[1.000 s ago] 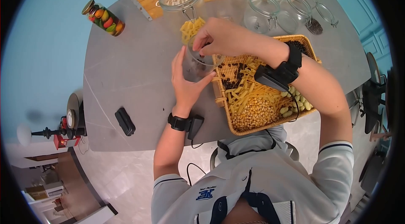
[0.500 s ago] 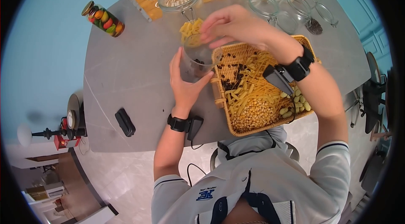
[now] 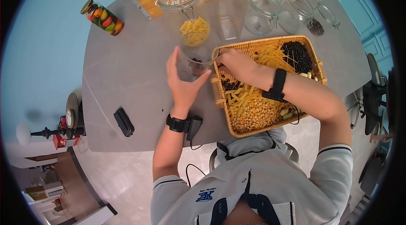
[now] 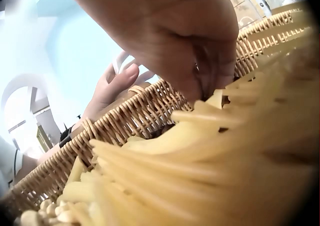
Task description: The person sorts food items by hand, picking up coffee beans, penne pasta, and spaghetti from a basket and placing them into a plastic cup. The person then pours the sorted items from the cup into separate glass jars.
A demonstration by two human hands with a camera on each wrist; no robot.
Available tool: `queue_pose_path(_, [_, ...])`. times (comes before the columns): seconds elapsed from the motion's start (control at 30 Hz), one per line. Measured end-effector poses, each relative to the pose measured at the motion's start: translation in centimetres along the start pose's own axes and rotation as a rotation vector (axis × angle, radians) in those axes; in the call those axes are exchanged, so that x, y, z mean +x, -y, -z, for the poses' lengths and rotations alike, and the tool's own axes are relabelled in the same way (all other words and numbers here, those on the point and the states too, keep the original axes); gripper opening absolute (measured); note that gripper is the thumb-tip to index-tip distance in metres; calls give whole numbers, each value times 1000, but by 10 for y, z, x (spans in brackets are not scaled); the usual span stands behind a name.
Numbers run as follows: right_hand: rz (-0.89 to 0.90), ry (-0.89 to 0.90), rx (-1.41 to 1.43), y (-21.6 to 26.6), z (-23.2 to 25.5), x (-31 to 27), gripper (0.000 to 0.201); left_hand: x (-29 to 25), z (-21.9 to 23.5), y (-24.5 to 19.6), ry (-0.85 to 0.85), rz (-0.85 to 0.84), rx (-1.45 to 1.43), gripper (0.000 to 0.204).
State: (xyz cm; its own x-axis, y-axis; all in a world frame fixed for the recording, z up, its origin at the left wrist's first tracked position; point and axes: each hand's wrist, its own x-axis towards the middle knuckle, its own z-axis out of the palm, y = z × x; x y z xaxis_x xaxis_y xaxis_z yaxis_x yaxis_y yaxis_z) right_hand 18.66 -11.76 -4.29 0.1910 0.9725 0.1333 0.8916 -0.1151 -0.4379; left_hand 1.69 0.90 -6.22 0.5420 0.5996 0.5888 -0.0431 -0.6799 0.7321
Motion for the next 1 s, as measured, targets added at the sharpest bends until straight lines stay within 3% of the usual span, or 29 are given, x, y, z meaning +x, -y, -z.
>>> queue_pose_path(0.3, [-19, -43, -53, -7, -1, -5, 16, 0, 0, -1, 20, 4, -3, 96])
queue_pose_path(0.6, [-114, 14, 97, -24, 7, -10, 14, 0, 0, -5, 42, 13, 0, 96])
queue_pose_path(0.7, [-97, 50, 110, -19, 16, -13, 16, 0, 0, -6, 51, 16, 14, 96])
queue_pose_path(0.8, [0, -30, 29, -23, 6, -18, 16, 0, 1, -8, 68, 17, 20, 96])
queue_pose_path(1.0, [6, 64, 0, -15, 16, -19, 18, 0, 1, -10, 104, 5, 38, 98])
